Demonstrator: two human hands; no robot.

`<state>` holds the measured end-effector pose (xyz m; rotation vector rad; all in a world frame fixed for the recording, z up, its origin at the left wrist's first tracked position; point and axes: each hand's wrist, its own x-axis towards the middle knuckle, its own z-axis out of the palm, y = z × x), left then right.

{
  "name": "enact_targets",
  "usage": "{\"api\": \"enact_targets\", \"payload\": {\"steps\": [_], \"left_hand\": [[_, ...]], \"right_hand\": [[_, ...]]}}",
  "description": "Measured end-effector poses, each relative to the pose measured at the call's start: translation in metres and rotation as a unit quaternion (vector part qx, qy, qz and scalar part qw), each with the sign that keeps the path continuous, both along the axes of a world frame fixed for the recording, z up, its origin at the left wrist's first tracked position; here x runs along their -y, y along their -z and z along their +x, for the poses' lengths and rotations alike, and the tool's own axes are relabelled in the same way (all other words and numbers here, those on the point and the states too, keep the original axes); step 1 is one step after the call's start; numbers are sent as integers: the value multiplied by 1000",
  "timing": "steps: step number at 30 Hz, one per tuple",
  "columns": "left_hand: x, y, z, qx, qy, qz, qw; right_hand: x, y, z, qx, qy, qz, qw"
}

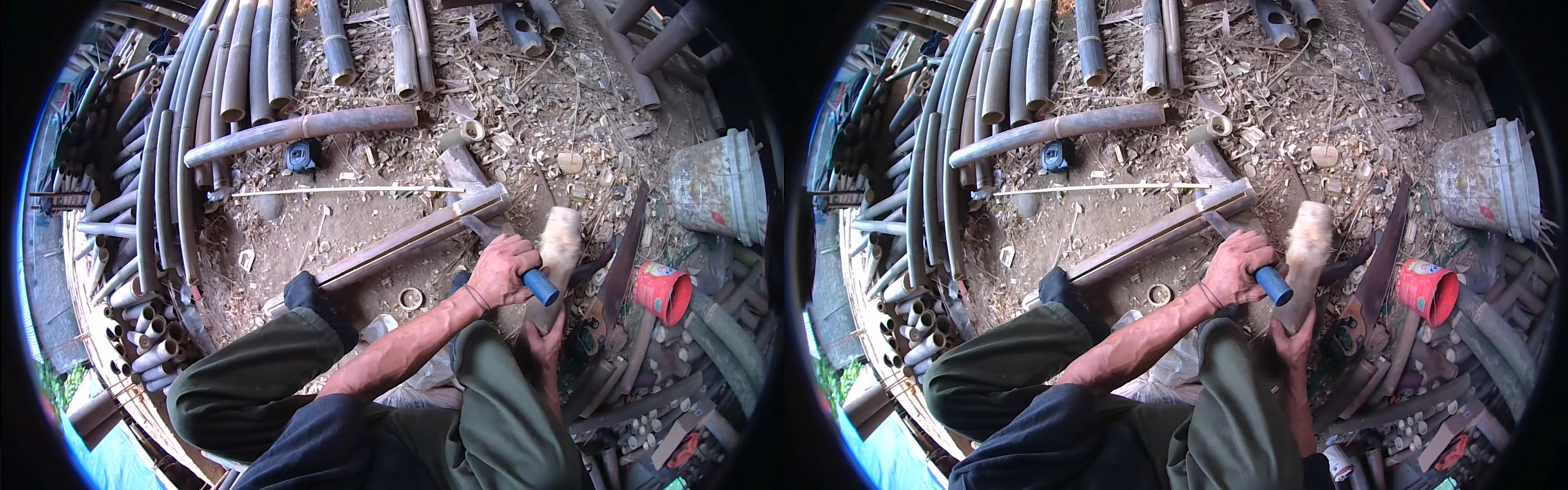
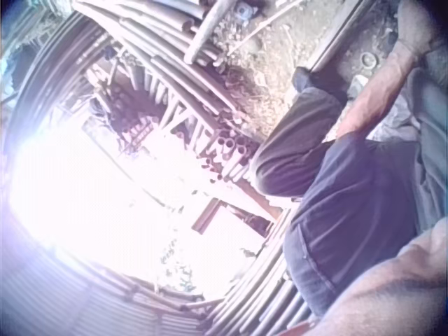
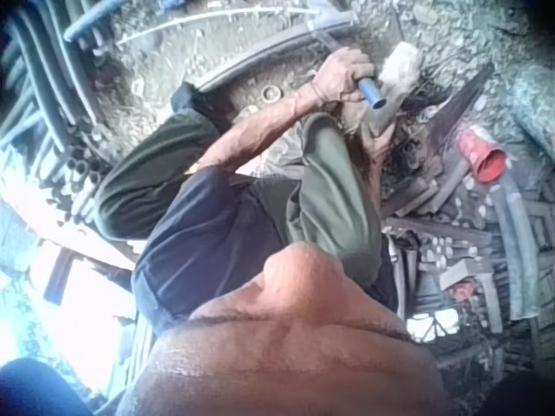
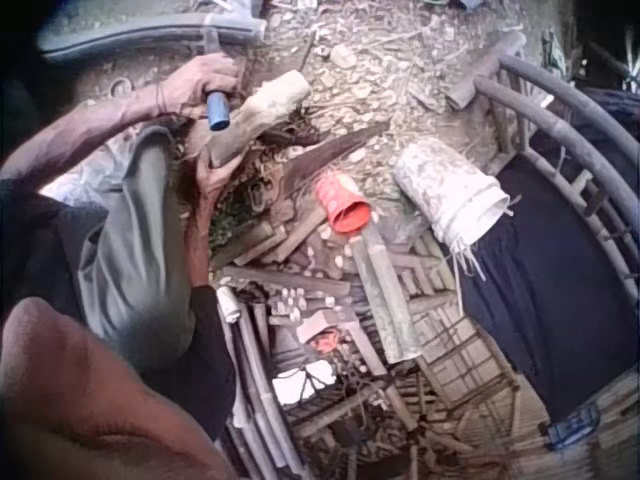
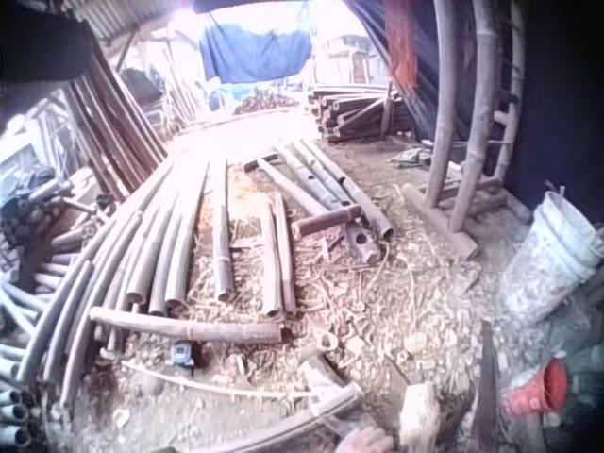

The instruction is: The person sits on the ground and uses a knife and a wooden mallet to split bamboo poles. They first split a short segment, then use a chisel and mallet to split a longer pole lengthwise, and finally smooth the split edges with a knife.

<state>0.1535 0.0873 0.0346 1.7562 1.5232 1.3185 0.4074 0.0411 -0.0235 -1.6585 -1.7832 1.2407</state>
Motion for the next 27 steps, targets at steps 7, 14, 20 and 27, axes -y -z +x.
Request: {"api": "enact_targets", "payload": {"steps": [7, 14, 20, 27], "left_hand": [[1, 9, -3, 11, -24, 29, 999], [-10, 7, -11, 31, -49, 21, 998], [-17, 13, -18, 54, -48, 5, 997], [-15, 36, -42, 35, -70, 31, 996]], "right_hand": [[-1, -86, 9, -246, 46, 164, 954], [2, -106, -13, -107, -57, 197, 973], [-59, -172, -29, -255, -54, -335, 906], [-27, -141, -43, -106, -128, 108, 980]]}}
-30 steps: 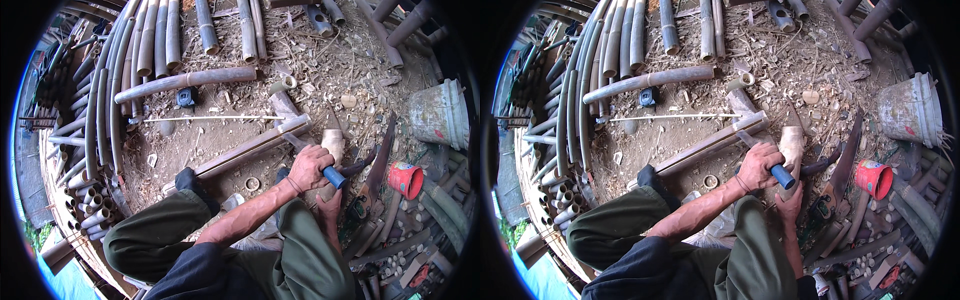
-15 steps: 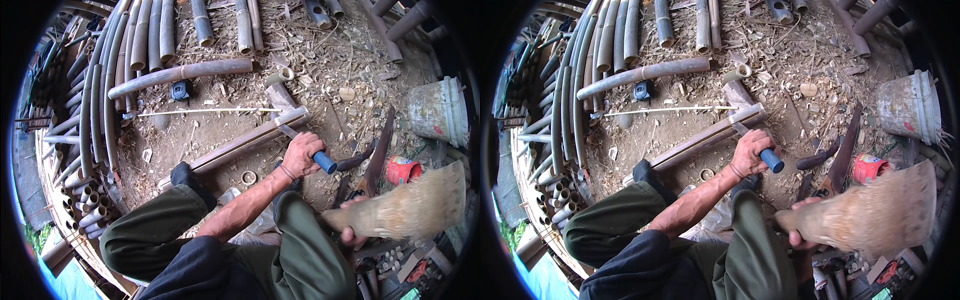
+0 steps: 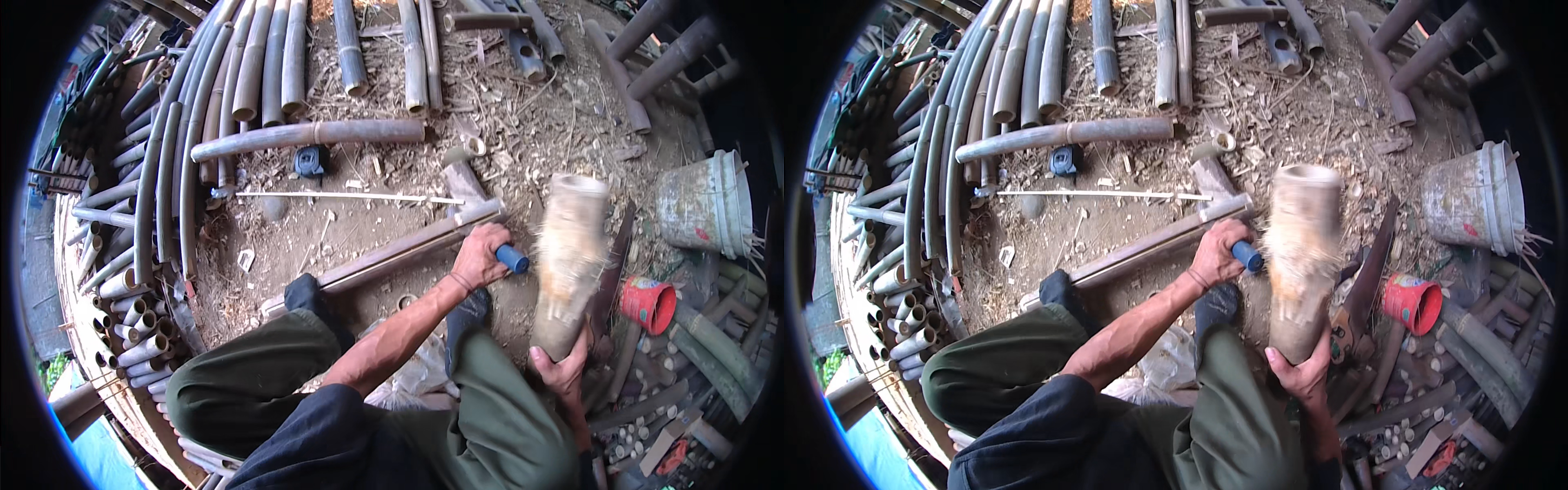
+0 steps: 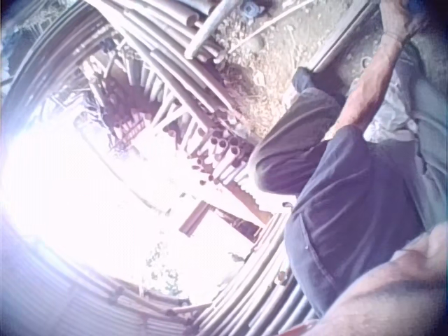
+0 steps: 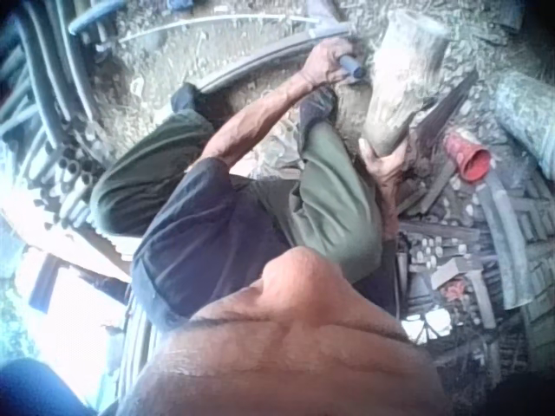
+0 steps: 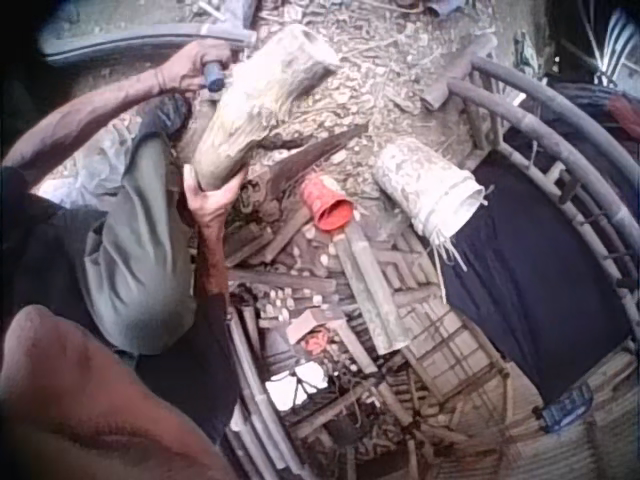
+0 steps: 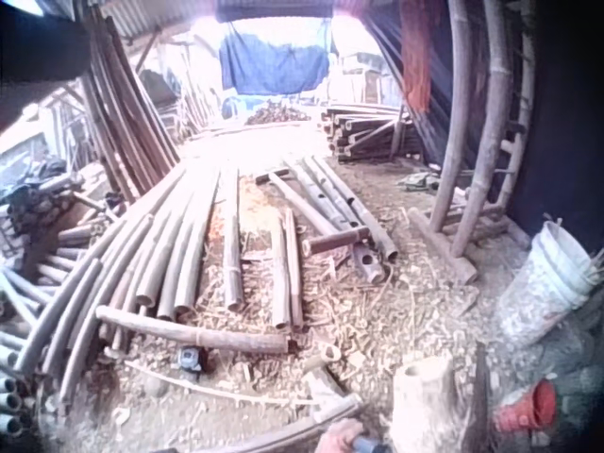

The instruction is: The person sits on the ground and uses a knife and a wooden mallet to split bamboo poles. They first split a short segment, then use a chisel and mallet to split a longer pole lengthwise, and finally smooth the split edges with a knife.

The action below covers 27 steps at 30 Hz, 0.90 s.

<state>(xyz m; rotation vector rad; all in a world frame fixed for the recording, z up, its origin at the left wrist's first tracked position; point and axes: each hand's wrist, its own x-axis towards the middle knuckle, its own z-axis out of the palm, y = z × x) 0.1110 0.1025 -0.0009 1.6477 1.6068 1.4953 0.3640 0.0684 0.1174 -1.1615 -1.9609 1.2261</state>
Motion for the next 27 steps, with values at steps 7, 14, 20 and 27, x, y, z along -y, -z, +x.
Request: {"api": "enact_targets", "payload": {"steps": [7, 14, 20, 27], "left_hand": [[47, -33, 5, 46, -119, 49, 991], [89, -45, -40, 79, -299, -22, 951], [34, -109, -85, 305, -176, -23, 936], [-31, -62, -76, 279, -160, -21, 947]], "right_hand": [[-11, 47, -4, -34, 83, -112, 990], [-8, 55, -55, 201, -199, -124, 951], [-48, 46, -45, -54, 41, -182, 981], [-88, -23, -44, -116, 60, -94, 987]]}}
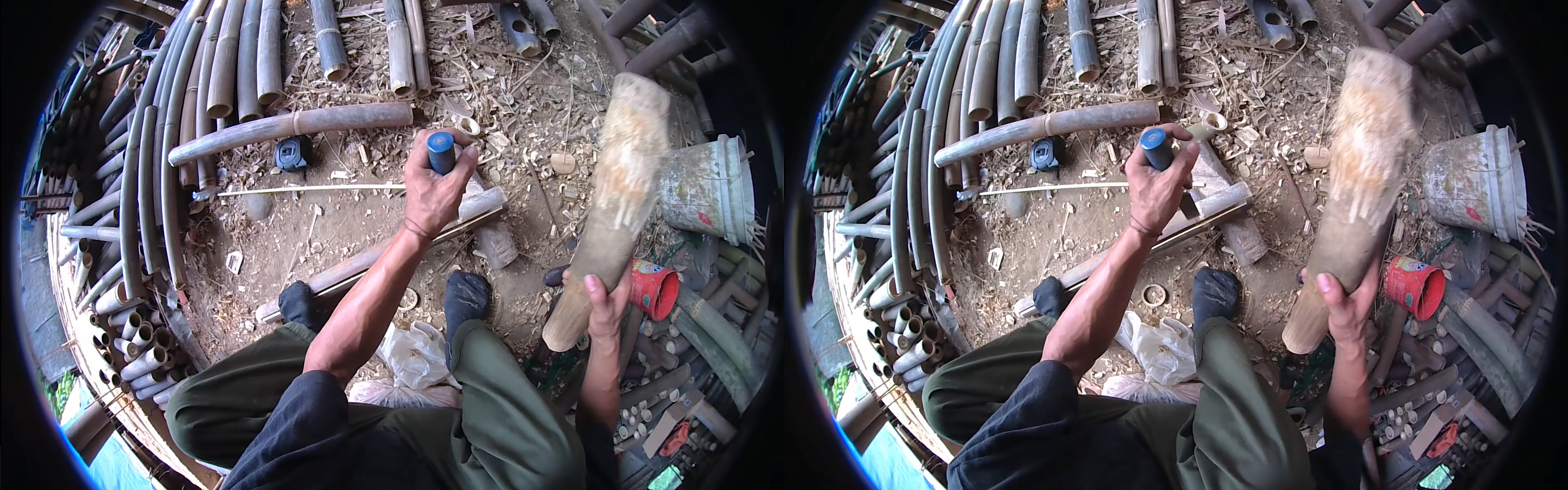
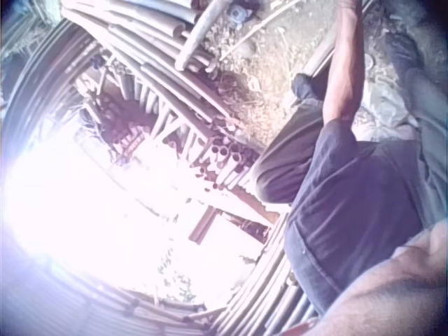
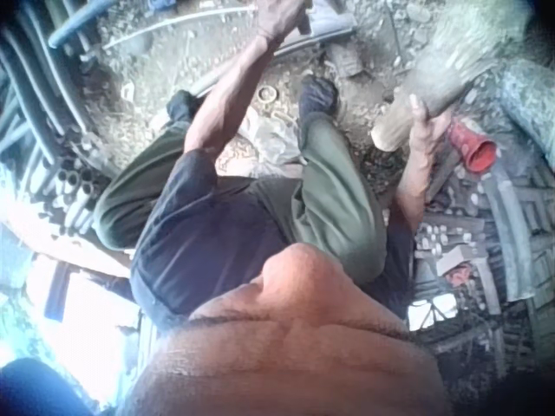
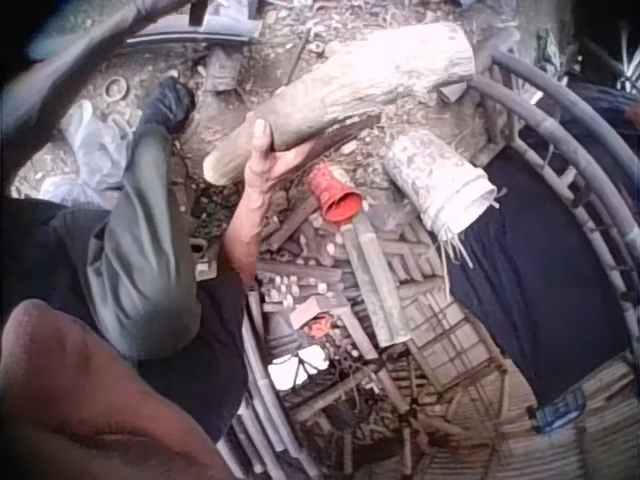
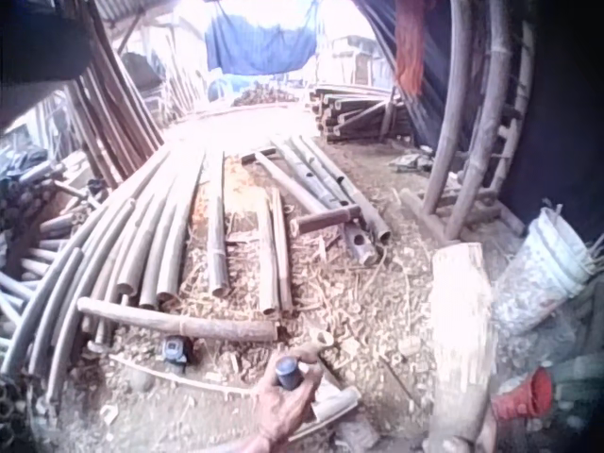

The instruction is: The person sits on the ground and uses a knife and a wooden mallet to split bamboo poles. They first split a short segment, then use a chisel and mallet to split a longer pole lengthwise, and finally smooth the split edges with a knife.

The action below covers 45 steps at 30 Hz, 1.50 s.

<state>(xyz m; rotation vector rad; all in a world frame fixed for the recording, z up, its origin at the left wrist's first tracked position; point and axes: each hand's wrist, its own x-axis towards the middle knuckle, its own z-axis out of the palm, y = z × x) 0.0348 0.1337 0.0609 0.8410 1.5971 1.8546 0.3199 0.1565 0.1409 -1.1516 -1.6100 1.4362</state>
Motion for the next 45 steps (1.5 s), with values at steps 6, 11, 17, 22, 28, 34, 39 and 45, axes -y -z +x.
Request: {"api": "enact_targets", "payload": {"steps": [6, 11, 17, 22, 28, 34, 39, 45], "left_hand": [[-8, 3, 19, 103, 39, -20, 994], [-13, 2, 32, -70, 5, -10, 997], [-9, -7, 53, -193, -28, 10, 981], [-2, 5, 61, -214, 9, -10, 977], [2, 43, 66, -62, 164, -12, 984], [25, -4, 41, 101, 102, -65, 987], [65, -2, 39, 27, -32, -63, 997], [80, -14, 35, 92, -80, 47, 991]], "right_hand": [[-13, -40, -15, 1, -46, 7, 999], [-19, -67, -31, -24, -62, 67, 996], [-39, -74, -41, 258, -207, 317, 889], [-45, -101, -47, 221, -200, 325, 898], [-26, -81, -41, 334, -282, 166, 884], [-28, -3, 8, 130, -130, 144, 972], [50, 65, -12, 146, -151, -88, 974], [71, 83, 23, 158, -113, -94, 977]]}}
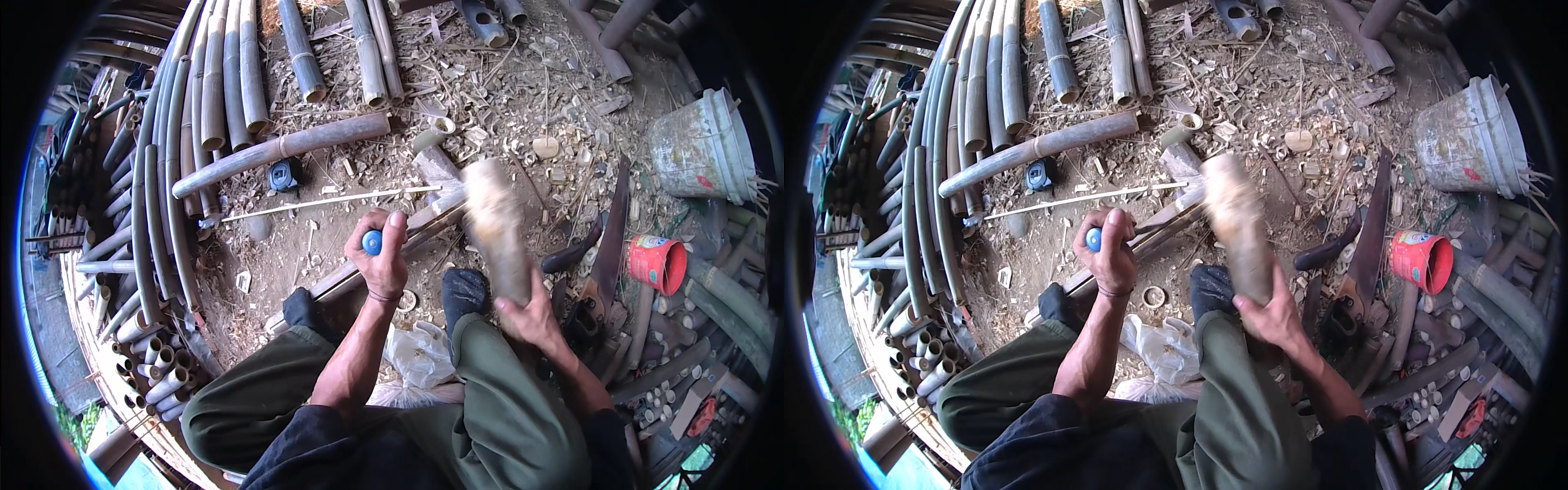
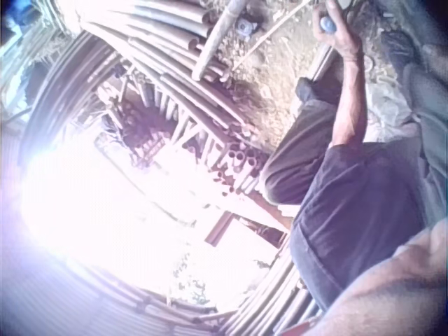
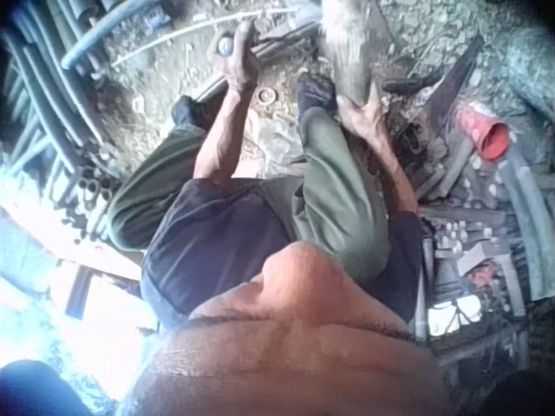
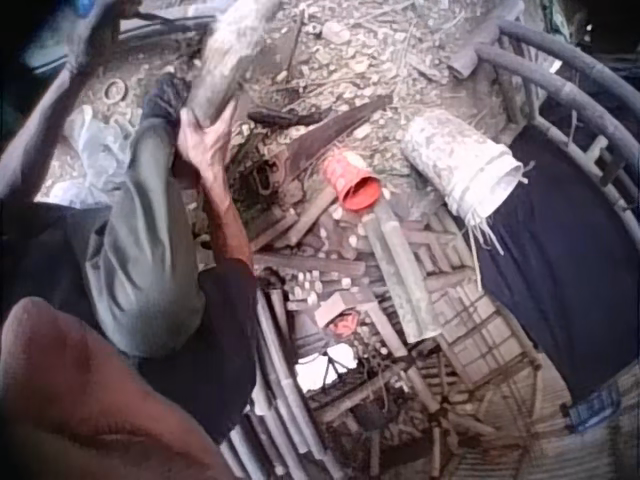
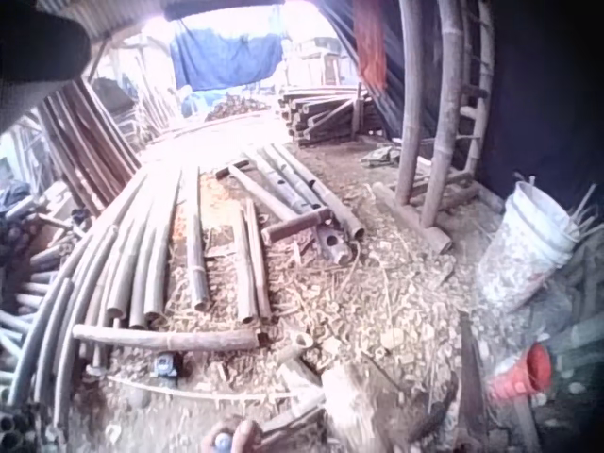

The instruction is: The person sits on the ground and uses a knife and a wooden mallet to split bamboo poles. They first split a short segment, then use a chisel and mallet to split a longer pole lengthwise, and finally smooth the split edges with a knife.

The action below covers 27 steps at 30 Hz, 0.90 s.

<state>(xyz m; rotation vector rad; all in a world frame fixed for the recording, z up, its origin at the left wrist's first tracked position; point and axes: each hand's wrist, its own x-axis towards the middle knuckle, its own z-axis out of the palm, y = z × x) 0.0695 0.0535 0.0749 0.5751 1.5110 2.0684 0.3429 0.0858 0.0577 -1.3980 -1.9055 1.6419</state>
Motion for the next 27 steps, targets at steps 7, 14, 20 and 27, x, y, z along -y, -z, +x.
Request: {"api": "enact_targets", "payload": {"steps": [7, 14, 20, 27], "left_hand": [[-37, 30, 8, -24, 19, 25, 999], [-1, 24, 18, -68, -43, -130, 988], [21, -36, 16, -229, 62, -36, 971], [15, -60, 119, -606, 320, 67, 725]], "right_hand": [[-49, -14, 0, -126, 263, -24, 956], [-6, -1, 6, 60, -184, 33, 981], [-28, 53, 4, 107, 102, 215, 965], [-21, 66, 41, -130, -88, 81, 984]]}}
